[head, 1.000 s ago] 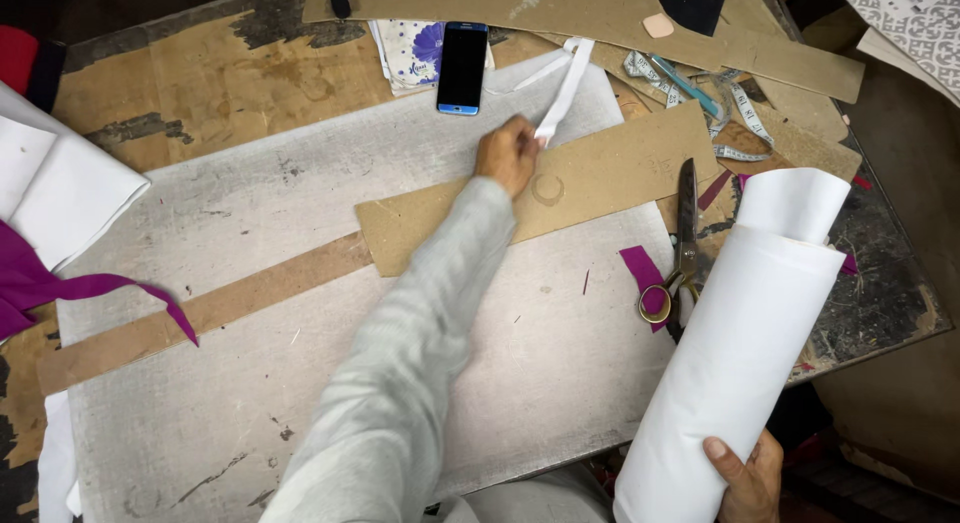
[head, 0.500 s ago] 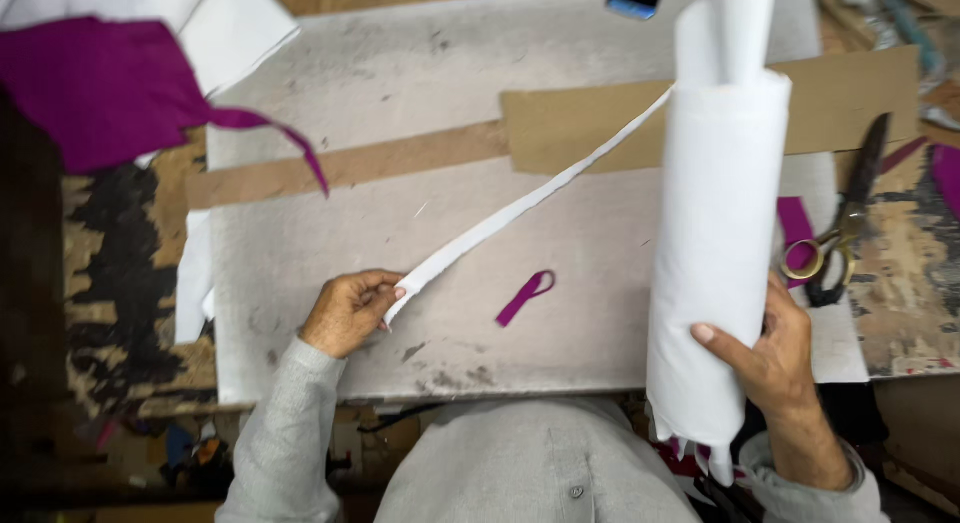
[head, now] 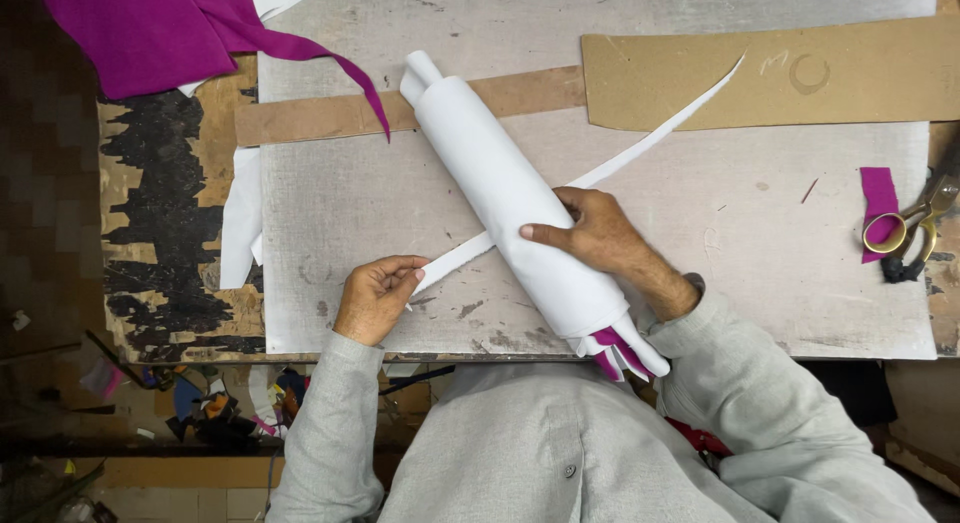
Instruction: The person places a white paper pattern on a purple fabric, then uses shears to cut the fabric along the pattern edges. After cutting, the person removes the pattern and folds the cut fabric piece.
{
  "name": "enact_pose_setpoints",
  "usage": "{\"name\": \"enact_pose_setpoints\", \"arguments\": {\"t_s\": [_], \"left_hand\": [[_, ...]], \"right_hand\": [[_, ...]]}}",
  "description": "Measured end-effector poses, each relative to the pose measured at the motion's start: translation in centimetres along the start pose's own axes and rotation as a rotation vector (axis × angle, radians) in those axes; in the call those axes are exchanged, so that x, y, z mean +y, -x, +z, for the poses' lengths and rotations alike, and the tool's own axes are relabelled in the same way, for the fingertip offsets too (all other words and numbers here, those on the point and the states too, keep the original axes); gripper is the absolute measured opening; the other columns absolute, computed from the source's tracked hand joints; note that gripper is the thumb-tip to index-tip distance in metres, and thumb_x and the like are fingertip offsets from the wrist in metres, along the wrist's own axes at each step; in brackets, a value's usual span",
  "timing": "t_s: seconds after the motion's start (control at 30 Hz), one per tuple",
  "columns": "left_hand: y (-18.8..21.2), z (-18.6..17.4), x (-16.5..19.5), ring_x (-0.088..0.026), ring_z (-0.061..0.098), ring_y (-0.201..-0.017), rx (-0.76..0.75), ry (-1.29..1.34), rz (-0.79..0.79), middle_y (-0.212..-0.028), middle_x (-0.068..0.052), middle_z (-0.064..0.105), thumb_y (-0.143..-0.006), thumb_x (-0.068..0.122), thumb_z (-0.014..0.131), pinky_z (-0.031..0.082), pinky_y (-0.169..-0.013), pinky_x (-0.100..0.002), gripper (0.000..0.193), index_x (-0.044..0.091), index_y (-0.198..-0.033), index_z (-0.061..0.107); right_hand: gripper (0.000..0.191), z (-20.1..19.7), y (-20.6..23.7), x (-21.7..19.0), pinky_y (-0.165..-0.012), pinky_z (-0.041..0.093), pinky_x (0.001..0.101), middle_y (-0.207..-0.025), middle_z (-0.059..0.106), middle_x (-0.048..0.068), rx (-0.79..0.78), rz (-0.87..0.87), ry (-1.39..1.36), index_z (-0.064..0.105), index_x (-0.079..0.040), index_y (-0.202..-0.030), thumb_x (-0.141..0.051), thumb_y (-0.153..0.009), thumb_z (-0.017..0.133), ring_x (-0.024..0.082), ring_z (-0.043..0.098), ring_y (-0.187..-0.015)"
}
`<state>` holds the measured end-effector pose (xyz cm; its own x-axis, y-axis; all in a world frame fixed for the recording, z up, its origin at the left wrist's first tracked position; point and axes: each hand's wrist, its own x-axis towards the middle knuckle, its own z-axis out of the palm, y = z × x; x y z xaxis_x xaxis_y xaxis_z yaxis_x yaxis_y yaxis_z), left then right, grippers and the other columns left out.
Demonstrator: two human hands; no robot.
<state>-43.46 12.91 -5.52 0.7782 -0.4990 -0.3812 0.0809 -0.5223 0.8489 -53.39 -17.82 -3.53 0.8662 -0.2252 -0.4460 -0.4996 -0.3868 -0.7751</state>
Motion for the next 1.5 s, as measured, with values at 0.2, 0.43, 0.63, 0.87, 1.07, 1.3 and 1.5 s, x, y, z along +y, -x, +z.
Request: {"name": "enact_pose_setpoints", "arguments": {"t_s": [0.2, 0.43, 0.63, 0.87, 1.07, 1.3, 1.5], "left_hand": [[-0.5, -0.7, -1.0, -0.007, 0.059, -0.064, -0.008, 0.01, -0.045, -0.078, -0.001, 0.073, -0.093, 0.014, 0.072, 0.051, -0.06, -0.023, 0.019, 0.01, -0.11, 0.079], [-1.3, -1.1, 1.5, -0.006, 0.057, -0.065, 0.0, 0.071, 0.037, -0.077, 0.0, 0.071, -0.093, 0.012, 0.072, 0.052, -0.062, -0.021, 0.019, 0.009, -0.11, 0.079], [-0.9, 1.3, 6.1, -0.005, 0.062, -0.071, -0.075, 0.304, 0.238, -0.085, 0.001, 0.071, -0.092, 0.002, 0.071, 0.056, -0.067, -0.021, 0.027, 0.006, -0.118, 0.072], [-5.8, 9.1, 10.4, -0.006, 0.067, -0.083, -0.227, 0.416, 0.357, -0.095, 0.001, 0.071, -0.086, 0.001, 0.076, 0.06, -0.077, -0.022, 0.037, 0.006, -0.12, 0.063], [-7.2, 10.4, 9.9, -0.008, 0.069, -0.085, -0.207, 0.451, 0.335, -0.102, -0.003, 0.078, -0.098, 0.011, 0.069, 0.059, -0.074, -0.024, 0.02, 0.004, -0.115, 0.076], [-6.7, 11.5, 11.9, -0.009, 0.055, -0.063, -0.208, 0.395, 0.232, -0.083, -0.003, 0.073, -0.104, 0.023, 0.063, 0.051, -0.057, -0.023, 0.026, 0.01, -0.121, 0.077], [-6.6, 10.9, 11.3, -0.013, 0.068, -0.09, -0.316, 0.656, 0.381, -0.099, -0.003, 0.073, -0.109, 0.036, 0.047, 0.06, -0.085, -0.027, 0.044, 0.004, -0.132, 0.065]], "right_hand": [[0.044, -7.6, -0.7, 4.5, -0.096, 0.055, 0.0417, -0.128, 0.073, 0.015, 0.45, -0.597, 0.667, 0.072, -0.007, -0.126, -0.022, -0.085, 0.078, 0.032, 0.065, -0.116], [0.012, -9.3, -3.2, 6.2, -0.093, 0.055, 0.0426, -0.098, 0.075, 0.006, 0.433, -0.57, 0.819, 0.074, -0.007, -0.099, -0.018, -0.094, 0.077, 0.028, 0.063, -0.1], [0.013, -9.8, -1.9, -0.8, -0.075, 0.064, 0.0337, -0.097, 0.074, 0.013, 0.166, -0.377, 0.38, 0.066, -0.003, -0.113, -0.013, -0.106, 0.061, 0.022, 0.075, -0.087], [0.016, -5.9, 0.8, -8.6, -0.072, 0.065, 0.0346, -0.092, 0.078, 0.015, -0.101, -0.557, 0.404, 0.07, -0.006, -0.111, -0.007, -0.096, 0.063, 0.025, 0.077, -0.083], [0.02, -8.9, 2.7, -9.1, -0.073, 0.062, 0.0318, -0.097, 0.074, 0.015, 0.062, -0.721, 0.146, 0.065, 0.0, -0.111, -0.006, -0.094, 0.074, 0.021, 0.077, -0.082], [0.037, -3.9, 1.4, -2.9, -0.068, 0.066, 0.0314, -0.101, 0.075, 0.014, 0.164, -0.42, -0.078, 0.071, 0.0, -0.107, -0.009, -0.074, 0.085, 0.017, 0.073, -0.079], [0.016, -0.9, -0.3, 2.1, -0.075, 0.066, 0.0273, -0.094, 0.078, 0.009, 0.162, -0.308, -0.392, 0.075, -0.003, -0.105, -0.001, -0.09, 0.071, 0.012, 0.074, -0.085]]}}
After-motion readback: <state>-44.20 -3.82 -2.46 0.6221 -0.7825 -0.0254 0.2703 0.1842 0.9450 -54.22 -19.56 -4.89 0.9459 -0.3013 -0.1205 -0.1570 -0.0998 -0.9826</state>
